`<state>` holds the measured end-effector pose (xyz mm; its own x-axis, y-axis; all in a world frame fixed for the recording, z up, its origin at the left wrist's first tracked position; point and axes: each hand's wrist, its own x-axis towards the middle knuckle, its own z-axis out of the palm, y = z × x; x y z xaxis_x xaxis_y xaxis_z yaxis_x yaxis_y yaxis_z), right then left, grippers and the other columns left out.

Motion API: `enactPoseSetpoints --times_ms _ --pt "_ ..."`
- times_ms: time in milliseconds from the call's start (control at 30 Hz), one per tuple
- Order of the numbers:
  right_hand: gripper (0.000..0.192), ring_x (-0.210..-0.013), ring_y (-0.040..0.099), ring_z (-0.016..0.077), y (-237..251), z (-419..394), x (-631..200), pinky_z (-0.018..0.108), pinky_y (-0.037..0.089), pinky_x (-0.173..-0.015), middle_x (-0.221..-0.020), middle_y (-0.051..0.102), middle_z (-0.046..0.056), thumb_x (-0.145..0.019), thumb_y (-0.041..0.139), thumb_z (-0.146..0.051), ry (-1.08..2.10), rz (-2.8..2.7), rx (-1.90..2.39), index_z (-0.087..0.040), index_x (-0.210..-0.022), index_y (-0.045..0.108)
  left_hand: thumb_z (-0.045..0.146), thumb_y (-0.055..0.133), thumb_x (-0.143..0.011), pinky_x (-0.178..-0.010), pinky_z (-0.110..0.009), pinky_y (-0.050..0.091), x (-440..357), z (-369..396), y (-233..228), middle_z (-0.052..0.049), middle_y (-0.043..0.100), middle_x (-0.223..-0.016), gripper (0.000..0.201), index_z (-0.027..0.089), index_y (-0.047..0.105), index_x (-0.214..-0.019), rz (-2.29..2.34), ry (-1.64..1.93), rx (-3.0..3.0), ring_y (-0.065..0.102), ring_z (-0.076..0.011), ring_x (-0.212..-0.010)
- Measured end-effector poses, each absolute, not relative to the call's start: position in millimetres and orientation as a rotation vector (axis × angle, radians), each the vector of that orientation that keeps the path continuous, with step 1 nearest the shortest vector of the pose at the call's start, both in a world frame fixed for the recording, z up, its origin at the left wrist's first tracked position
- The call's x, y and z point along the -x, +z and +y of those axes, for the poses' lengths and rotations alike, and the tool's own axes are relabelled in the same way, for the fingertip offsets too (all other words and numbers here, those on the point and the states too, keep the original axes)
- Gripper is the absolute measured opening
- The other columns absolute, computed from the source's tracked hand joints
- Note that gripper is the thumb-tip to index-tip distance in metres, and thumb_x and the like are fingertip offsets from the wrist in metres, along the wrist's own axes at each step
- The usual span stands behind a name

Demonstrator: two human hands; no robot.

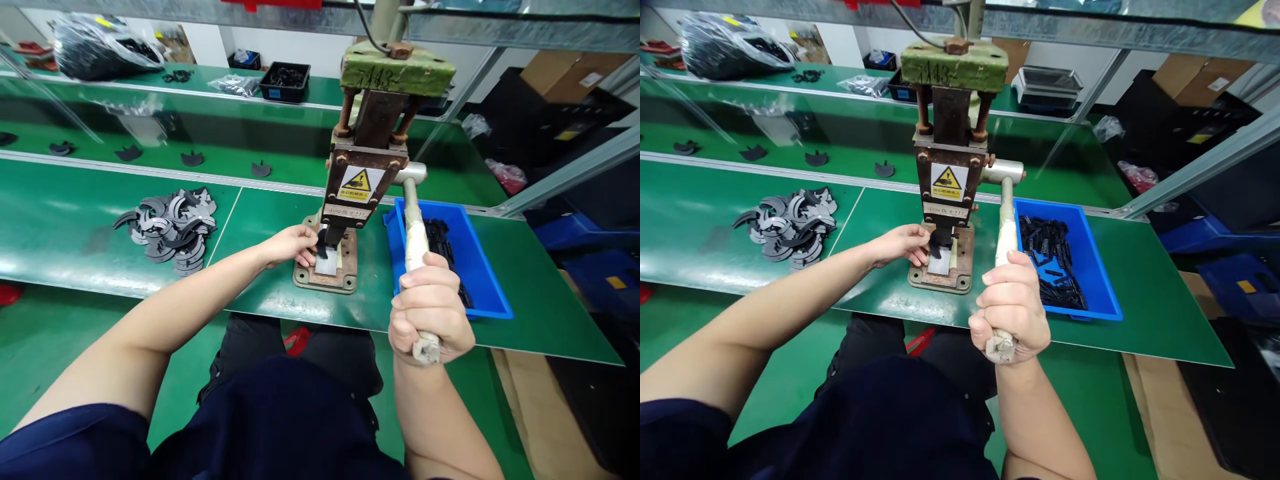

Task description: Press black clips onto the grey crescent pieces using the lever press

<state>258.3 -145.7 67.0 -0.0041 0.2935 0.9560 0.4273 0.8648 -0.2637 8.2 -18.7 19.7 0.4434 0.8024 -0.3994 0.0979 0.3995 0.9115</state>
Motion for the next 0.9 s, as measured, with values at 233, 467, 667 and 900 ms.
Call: enactPoseSetpoints --times_ms 233,467,667,900 --pt "0.032 -0.075 0.067 0.0172 63.6 -141.0 -255.3 0.057 0.058 -0.103 -0.061 0.062 -0.005 -0.086 0.076 -0.035 -0.113 -1.51 0.572 -0.026 -0.062 0.056 0.057 0.08 -0.088 -0.078 -0.034 0.061 91.5 -45.2 20.3 -0.015 0.079 -0.118 0.051 0.018 0.074 -0.12 1.071 0.545 -1.424 0.077 -0.0233 -0.092" --pt "0.044 -0.067 0.065 0.0164 55.5 -125.8 -255.5 0.054 0.061 -0.096 -0.055 0.059 -0.005 -0.082 0.078 -0.04 -0.186 -1.426 0.469 -0.025 -0.056 0.045 0.051 0.073 -0.09 -0.093 -0.036 0.053 246.5 -21.7 20.3 -0.012 0.078 -0.122 0.042 0.022 0.075 -0.12 2.281 0.382 -1.861 0.071 -0.0318 -0.112" --pt "0.048 -0.061 0.064 0.0169 50.9 -118.8 -262.1 0.054 0.062 -0.091 -0.051 0.058 -0.007 -0.079 0.08 -0.045 -0.212 -1.424 0.447 -0.026 -0.053 0.044 0.062 0.084 -0.072 -0.09 -0.035 0.053 294.0 2.6 13.7 -0.013 0.081 -0.122 0.061 0.024 0.075 -0.119 2.363 0.037 -1.683 0.072 -0.0365 -0.117" --pt "0.045 -0.064 0.066 0.0176 54.4 -127.9 -261.5 0.055 0.062 -0.093 -0.053 0.061 -0.007 -0.081 0.08 -0.046 -0.186 -1.446 0.52 -0.027 -0.054 0.049 0.047 0.09 -0.068 -0.071 -0.031 0.05 289.6 14.5 15.6 -0.002 0.074 -0.082 0.043 0.024 0.075 -0.101 2.16 0.304 -1.584 0.07 -0.0232 -0.077"
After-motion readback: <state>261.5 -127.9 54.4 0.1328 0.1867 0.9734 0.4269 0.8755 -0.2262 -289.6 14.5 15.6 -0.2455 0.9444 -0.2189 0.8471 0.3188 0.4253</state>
